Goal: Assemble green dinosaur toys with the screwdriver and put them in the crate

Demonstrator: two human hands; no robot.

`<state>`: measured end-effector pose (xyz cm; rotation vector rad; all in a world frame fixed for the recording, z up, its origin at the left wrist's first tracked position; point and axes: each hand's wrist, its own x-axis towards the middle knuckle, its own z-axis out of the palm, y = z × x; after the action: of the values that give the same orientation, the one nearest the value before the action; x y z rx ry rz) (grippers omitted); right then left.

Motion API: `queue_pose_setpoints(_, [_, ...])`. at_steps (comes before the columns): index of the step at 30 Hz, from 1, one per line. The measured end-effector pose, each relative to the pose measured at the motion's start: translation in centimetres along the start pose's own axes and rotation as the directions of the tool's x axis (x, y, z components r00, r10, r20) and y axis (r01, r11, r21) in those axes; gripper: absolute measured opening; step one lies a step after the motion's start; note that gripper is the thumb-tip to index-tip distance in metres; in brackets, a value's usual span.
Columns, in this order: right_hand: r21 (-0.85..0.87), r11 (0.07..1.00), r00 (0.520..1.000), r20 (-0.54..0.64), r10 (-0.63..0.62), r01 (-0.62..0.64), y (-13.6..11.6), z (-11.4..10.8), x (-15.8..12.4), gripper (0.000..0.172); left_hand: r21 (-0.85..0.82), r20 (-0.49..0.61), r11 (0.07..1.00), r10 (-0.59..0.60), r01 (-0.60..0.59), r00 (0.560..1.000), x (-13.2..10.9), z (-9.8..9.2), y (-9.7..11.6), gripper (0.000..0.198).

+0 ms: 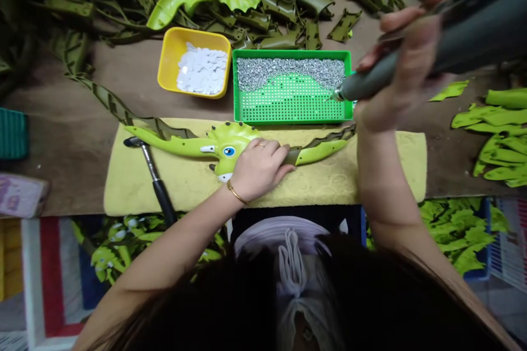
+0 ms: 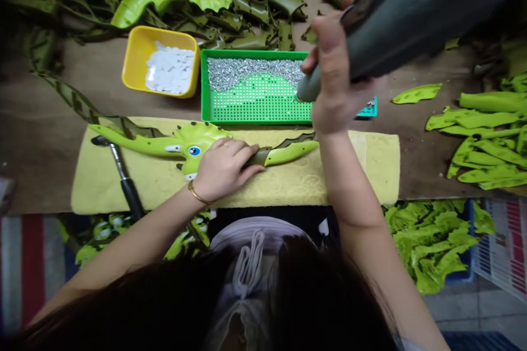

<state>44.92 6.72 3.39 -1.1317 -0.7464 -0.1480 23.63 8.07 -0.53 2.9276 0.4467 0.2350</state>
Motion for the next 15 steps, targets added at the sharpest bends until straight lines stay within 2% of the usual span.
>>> queue_pose_setpoints(2, [0.072,0.997,0.997,0.067,0.034,-0.038,-2.6,-1.9,-0.6,0.023,-0.01,-0.004,1.0,-0.008,0.007,1.0,0.0,0.1,-0.1,0.036])
queue_pose_setpoints(5, [0.076,0.996,0.991,0.127,0.045,-0.055,-4.7,-4.7,-2.7,0.02,-0.025,-0.005,1.0,-0.017,0.016,1.0,0.0,0.3,-0.1,0.037])
queue_pose_setpoints(9, [0.026,1.0,0.993,0.119,-0.008,0.005,-4.6,-6.7,-4.9,0.027,-0.023,-0.004,0.999,-0.024,0.024,1.0,0.1,0.3,0.0,0.038])
queue_pose_setpoints(12, [0.056,0.998,0.995,0.1,-0.009,0.004,-3.9,-6.8,-5.3,0.025,-0.011,0.0,0.999,-0.032,0.032,0.999,0.2,0.2,0.0,0.039])
queue_pose_setpoints(15, [0.057,0.998,0.99,0.136,0.028,-0.036,-3.3,-6.7,-5.6,0.02,0.0,0.014,1.0,-0.023,0.023,1.0,0.2,0.3,0.0,0.04])
